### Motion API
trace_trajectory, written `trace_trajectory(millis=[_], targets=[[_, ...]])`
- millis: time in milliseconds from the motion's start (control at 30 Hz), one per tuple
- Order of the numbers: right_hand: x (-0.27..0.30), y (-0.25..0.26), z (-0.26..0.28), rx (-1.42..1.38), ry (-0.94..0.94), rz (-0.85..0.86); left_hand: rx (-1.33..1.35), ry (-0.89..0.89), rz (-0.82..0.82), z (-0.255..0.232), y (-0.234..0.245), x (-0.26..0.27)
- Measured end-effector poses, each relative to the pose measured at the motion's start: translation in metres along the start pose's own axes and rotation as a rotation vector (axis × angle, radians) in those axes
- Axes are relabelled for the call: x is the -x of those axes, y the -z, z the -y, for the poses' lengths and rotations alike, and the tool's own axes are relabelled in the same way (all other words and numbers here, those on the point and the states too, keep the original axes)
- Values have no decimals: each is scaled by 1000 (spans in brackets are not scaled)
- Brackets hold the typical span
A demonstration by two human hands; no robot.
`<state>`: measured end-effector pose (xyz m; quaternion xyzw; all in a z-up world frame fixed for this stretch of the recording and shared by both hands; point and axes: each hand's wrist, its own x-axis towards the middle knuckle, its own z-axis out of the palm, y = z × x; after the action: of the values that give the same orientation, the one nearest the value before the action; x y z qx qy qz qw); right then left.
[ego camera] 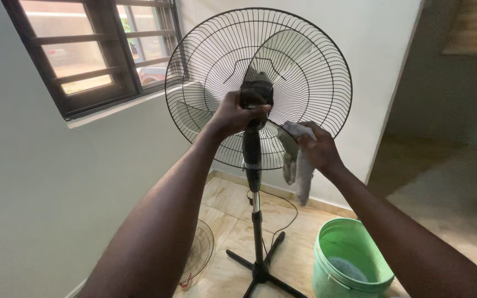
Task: The person removes the front grille of a standing electric fan, then dips a cloth into a bucket of water, wrings it, and wipes the fan blades and motor housing. The grille remains on the floor while the person continues to clean the fan components.
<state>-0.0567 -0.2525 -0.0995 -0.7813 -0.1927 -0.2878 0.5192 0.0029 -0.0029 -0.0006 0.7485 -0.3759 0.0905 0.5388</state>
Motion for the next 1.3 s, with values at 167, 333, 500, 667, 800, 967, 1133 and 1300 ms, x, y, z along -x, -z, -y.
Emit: trace_trajectory(millis=[167,333,500,667,800,967,1133,1300], targets=[[-16,-4,55,95,72,-148,39,-14,-25,8,-3,-8],[2,-30,91,324,437,-218,180,-29,-13,19,-11,-3],[18,-35,67,565,530,-271,35,-60,-38,11,-10,-3],[25,-27,17,582,322,-371,-42,-15,-45,2,-17,-4],[22,-23,-10,631,175,-555,-39,-44,-52,-2,-25,1],[-7,-37,-14,420,-129,-804,-120,153,-135,-8,-40,1],[-27,-70,18,328,-137,-838,-156,35,-294,-15,-42,5],[-21,-91,35,185,111,-754,-202,26,-290,-21,-45,1]])
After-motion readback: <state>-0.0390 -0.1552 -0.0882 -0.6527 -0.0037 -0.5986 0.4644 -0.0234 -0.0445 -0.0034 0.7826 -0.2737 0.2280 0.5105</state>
